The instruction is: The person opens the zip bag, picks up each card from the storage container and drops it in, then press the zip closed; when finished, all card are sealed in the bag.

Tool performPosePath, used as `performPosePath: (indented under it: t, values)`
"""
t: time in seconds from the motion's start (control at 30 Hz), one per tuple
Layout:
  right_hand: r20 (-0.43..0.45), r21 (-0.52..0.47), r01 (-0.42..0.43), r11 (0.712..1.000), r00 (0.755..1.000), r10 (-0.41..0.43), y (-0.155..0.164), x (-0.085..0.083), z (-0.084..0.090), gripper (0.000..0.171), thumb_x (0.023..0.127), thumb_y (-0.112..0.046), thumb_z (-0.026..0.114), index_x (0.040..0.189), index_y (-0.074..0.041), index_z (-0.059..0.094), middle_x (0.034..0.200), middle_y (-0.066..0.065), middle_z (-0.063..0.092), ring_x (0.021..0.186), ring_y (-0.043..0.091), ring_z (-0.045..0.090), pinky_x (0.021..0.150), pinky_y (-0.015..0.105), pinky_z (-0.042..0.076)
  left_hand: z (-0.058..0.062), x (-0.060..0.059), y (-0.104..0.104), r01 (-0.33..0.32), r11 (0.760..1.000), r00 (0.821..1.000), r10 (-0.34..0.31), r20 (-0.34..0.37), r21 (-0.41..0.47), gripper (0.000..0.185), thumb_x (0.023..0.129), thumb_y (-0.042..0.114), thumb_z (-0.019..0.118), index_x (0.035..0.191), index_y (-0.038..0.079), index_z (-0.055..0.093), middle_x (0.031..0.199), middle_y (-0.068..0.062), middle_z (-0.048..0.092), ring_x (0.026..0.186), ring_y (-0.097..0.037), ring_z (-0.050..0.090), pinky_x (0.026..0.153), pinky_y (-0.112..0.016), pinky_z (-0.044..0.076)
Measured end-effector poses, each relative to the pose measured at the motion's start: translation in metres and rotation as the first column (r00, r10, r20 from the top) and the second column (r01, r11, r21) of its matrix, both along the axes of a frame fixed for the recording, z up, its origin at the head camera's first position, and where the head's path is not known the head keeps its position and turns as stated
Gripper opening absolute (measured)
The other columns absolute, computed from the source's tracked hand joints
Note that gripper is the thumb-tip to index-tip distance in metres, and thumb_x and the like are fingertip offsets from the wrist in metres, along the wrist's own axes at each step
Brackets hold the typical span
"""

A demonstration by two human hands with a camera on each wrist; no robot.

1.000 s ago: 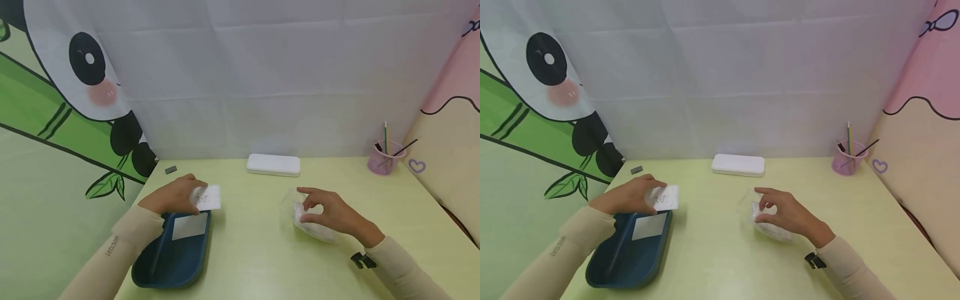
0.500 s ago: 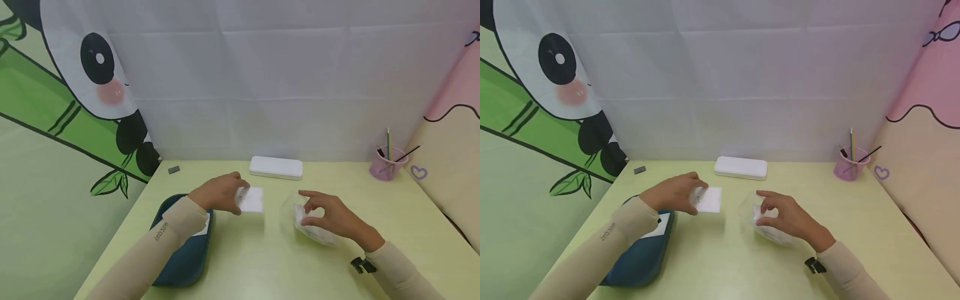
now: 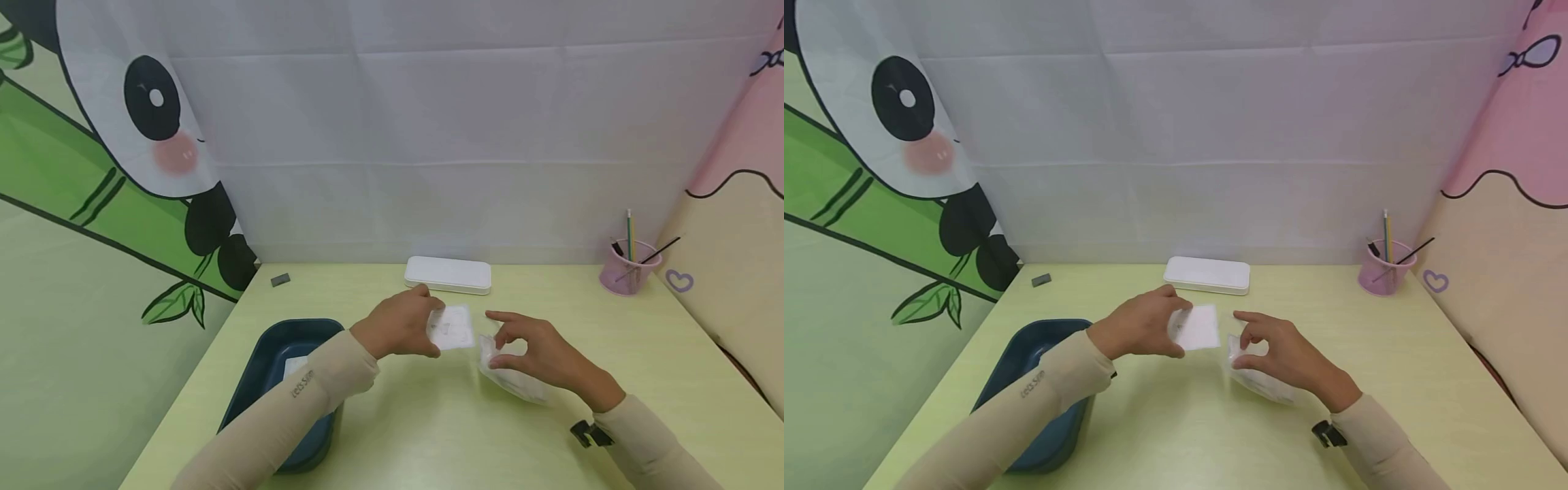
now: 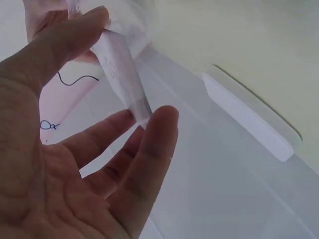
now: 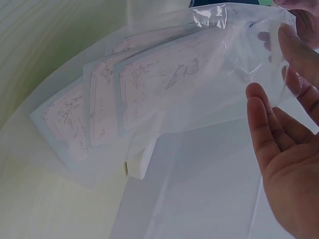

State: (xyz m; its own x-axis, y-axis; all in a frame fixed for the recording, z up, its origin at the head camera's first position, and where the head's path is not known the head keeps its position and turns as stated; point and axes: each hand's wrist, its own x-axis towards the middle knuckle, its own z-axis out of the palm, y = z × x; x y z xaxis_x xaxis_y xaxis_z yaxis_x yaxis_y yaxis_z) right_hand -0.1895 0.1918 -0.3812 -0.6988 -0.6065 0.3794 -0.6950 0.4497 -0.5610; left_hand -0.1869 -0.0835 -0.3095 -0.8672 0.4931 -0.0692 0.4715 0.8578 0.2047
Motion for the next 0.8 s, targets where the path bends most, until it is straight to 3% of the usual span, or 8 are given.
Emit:
performPosePath:
  t: [0.27, 0.43, 0.8]
  values:
    - [0.008, -0.026, -0.020, 0.999, 1.000, 0.020, -0.003, 0.001, 0.002, 0.025, 0.076, -0.022, 0.089, 0.085, -0.028, 0.067, 0.137, 0.010, 0.061, 0.119, 0.028, 0.062, 0.080, 0.029, 0.053, -0.008, 0.006, 0.015, 0.039, 0.998, 0.999, -0.038, 0.021, -0.041, 0.067, 0.069, 0.038, 0.091, 0.128, 0.015, 0.068, 0.100, 0.003, 0.053, 0.076, -0.010, 0.051, 0.063, -0.025, 0.045]
    - [0.019, -0.040, -0.047, 0.998, 0.999, 0.048, -0.007, 0.002, 0.001, 0.023, 0.076, -0.022, 0.089, 0.086, -0.025, 0.068, 0.136, 0.013, 0.061, 0.122, 0.031, 0.060, 0.079, 0.028, 0.053, -0.006, 0.006, 0.021, 0.053, 0.996, 0.999, -0.054, -0.006, -0.068, 0.063, 0.069, 0.039, 0.090, 0.124, 0.016, 0.069, 0.098, 0.004, 0.055, 0.075, -0.010, 0.052, 0.063, -0.025, 0.046]
    - [0.047, -0.018, -0.033, 0.999, 0.998, 0.034, -0.006, 0.003, 0.001, 0.023, 0.077, -0.025, 0.088, 0.085, -0.026, 0.066, 0.138, 0.011, 0.060, 0.122, 0.037, 0.059, 0.079, 0.028, 0.053, -0.006, 0.005, 0.027, 0.091, 0.990, 0.995, -0.095, -0.035, -0.112, 0.024, 0.074, 0.033, 0.084, 0.085, 0.016, 0.072, 0.080, 0.008, 0.055, 0.069, -0.008, 0.051, 0.059, -0.022, 0.043]
